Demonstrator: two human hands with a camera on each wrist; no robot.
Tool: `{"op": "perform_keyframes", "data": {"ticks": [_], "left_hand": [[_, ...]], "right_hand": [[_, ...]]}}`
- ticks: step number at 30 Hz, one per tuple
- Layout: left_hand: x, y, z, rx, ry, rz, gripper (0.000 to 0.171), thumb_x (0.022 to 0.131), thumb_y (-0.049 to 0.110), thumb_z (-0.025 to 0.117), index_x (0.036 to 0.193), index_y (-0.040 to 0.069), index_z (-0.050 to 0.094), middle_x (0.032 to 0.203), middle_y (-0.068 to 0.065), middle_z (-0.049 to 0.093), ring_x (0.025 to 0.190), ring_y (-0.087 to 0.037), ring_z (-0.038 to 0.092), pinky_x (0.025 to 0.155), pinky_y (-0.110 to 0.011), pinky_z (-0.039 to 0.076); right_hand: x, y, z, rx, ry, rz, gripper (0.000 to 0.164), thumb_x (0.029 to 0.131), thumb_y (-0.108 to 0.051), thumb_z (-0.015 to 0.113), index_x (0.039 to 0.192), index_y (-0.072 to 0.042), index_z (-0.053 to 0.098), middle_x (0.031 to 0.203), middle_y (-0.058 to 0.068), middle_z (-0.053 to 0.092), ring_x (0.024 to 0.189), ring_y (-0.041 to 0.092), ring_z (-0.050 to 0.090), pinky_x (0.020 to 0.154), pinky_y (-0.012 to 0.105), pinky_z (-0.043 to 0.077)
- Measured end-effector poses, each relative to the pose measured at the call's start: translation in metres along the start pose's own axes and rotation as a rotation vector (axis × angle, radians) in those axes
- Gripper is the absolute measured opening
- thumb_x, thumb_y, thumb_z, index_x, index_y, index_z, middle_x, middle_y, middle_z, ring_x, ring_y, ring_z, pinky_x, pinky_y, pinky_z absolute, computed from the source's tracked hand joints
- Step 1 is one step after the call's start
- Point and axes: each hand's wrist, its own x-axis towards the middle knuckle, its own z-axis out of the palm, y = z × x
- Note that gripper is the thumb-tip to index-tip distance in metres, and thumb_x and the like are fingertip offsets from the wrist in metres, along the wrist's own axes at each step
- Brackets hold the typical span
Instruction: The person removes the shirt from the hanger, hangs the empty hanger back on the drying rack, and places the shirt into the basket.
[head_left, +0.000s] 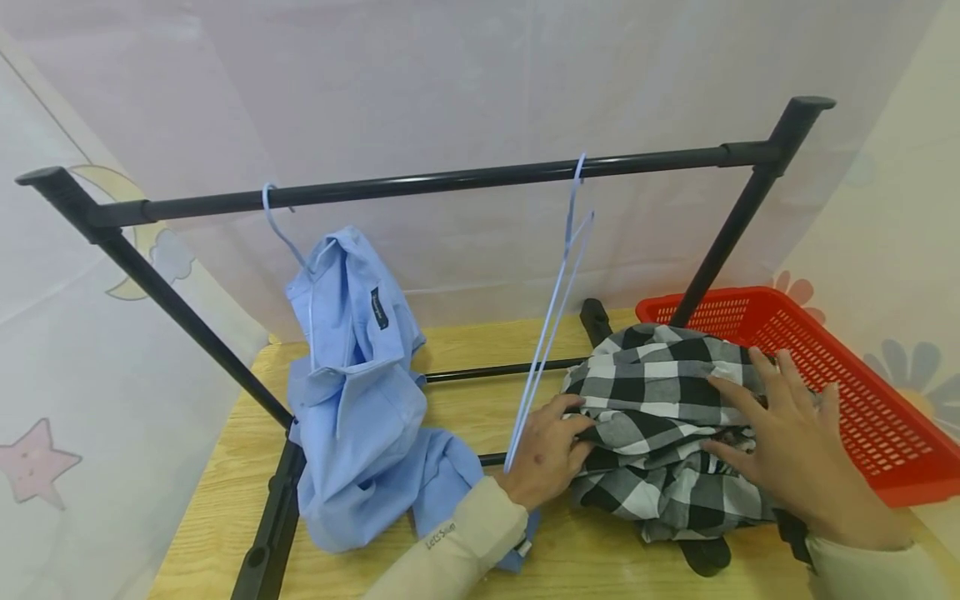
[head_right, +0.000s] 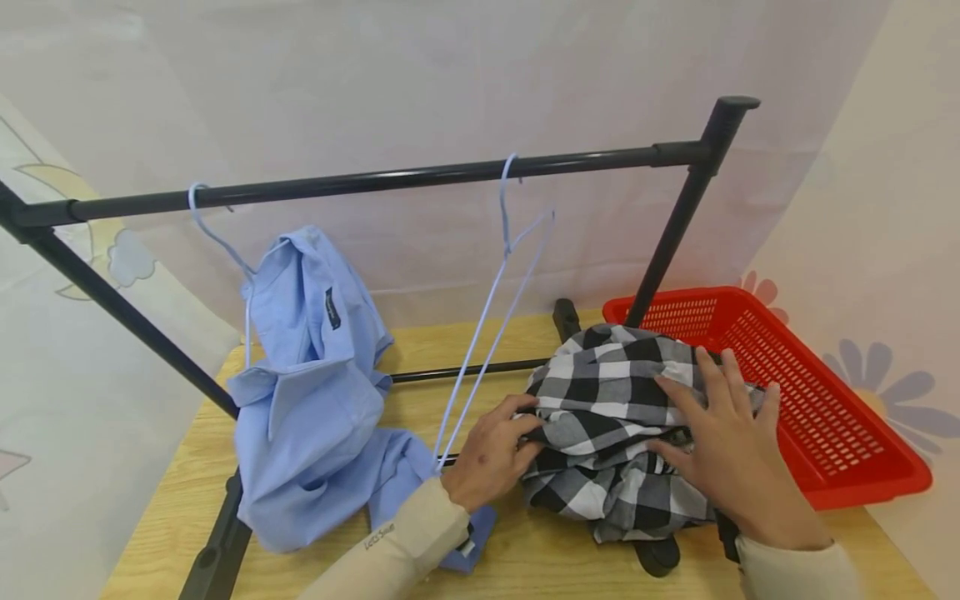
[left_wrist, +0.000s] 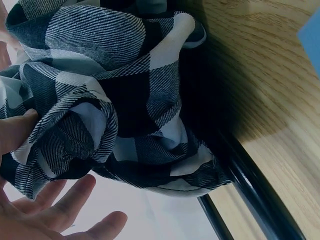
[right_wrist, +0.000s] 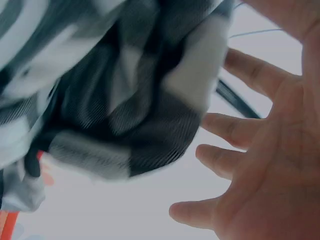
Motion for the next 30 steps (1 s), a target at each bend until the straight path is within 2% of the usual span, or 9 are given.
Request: {"op": "perform_keyframes", "data": {"ticks": [7,11,15,19,25,30], "left_hand": [[0.002,0.001,-0.003,0.022,-0.017,0.014,0.017,0.084,0.009,0.078,0.101,0.01,0.076,0.122,-0.01,0.064,0.108,-0.021,0.066,0.092,-0.032,0.052],[0.003,0.002,-0.003,0.011,-0.009,0.034,0.018,0.084,0.008,0.078,0.102,0.01,0.076,0.123,-0.01,0.063,0.109,-0.021,0.066,0.095,-0.033,0.051],[0.003,0.003,-0.003,-0.008,0.008,0.065,0.02,0.083,0.007,0.079,0.102,0.009,0.076,0.122,-0.01,0.063,0.111,-0.021,0.064,0.096,-0.035,0.05],[0.004,0.004,-0.001,-0.029,0.032,0.08,0.021,0.081,0.005,0.08,0.101,0.008,0.076,0.12,-0.012,0.063,0.111,-0.022,0.064,0.096,-0.035,0.05],[0.003,0.005,-0.003,-0.013,-0.006,0.057,0.021,0.083,0.009,0.08,0.103,0.01,0.076,0.123,-0.01,0.063,0.112,-0.021,0.063,0.095,-0.035,0.05],[0.003,0.005,-0.003,-0.012,-0.035,0.051,0.022,0.086,0.015,0.08,0.107,0.01,0.074,0.124,-0.011,0.062,0.112,-0.02,0.063,0.093,-0.034,0.051]], "right_hand": [[0.009,-0.03,0.012,0.002,0.038,-0.156,0.089,0.055,-0.049,0.091,0.13,-0.011,0.06,0.151,0.033,0.031,0.145,0.053,0.014,0.101,0.082,0.004],[0.013,-0.045,0.021,0.012,0.024,-0.19,0.092,0.054,-0.052,0.091,0.13,-0.01,0.062,0.151,0.032,0.032,0.144,0.053,0.016,0.101,0.083,0.007],[0.017,-0.054,0.023,-0.021,-0.021,-0.159,0.089,0.053,-0.036,0.097,0.13,-0.007,0.064,0.152,0.032,0.03,0.146,0.052,0.013,0.102,0.082,0.005],[0.02,-0.057,0.023,-0.058,-0.055,-0.134,0.077,0.051,-0.017,0.098,0.122,-0.005,0.069,0.152,0.033,0.03,0.146,0.052,0.011,0.101,0.082,0.004],[0.022,-0.054,0.027,-0.061,0.015,-0.172,0.048,0.055,0.0,0.091,0.1,-0.006,0.076,0.148,0.029,0.038,0.145,0.049,0.016,0.104,0.08,0.002],[0.023,-0.052,0.026,-0.061,0.067,-0.213,0.042,0.055,0.005,0.084,0.095,-0.004,0.075,0.145,0.028,0.042,0.143,0.048,0.022,0.105,0.08,0.006]]}}
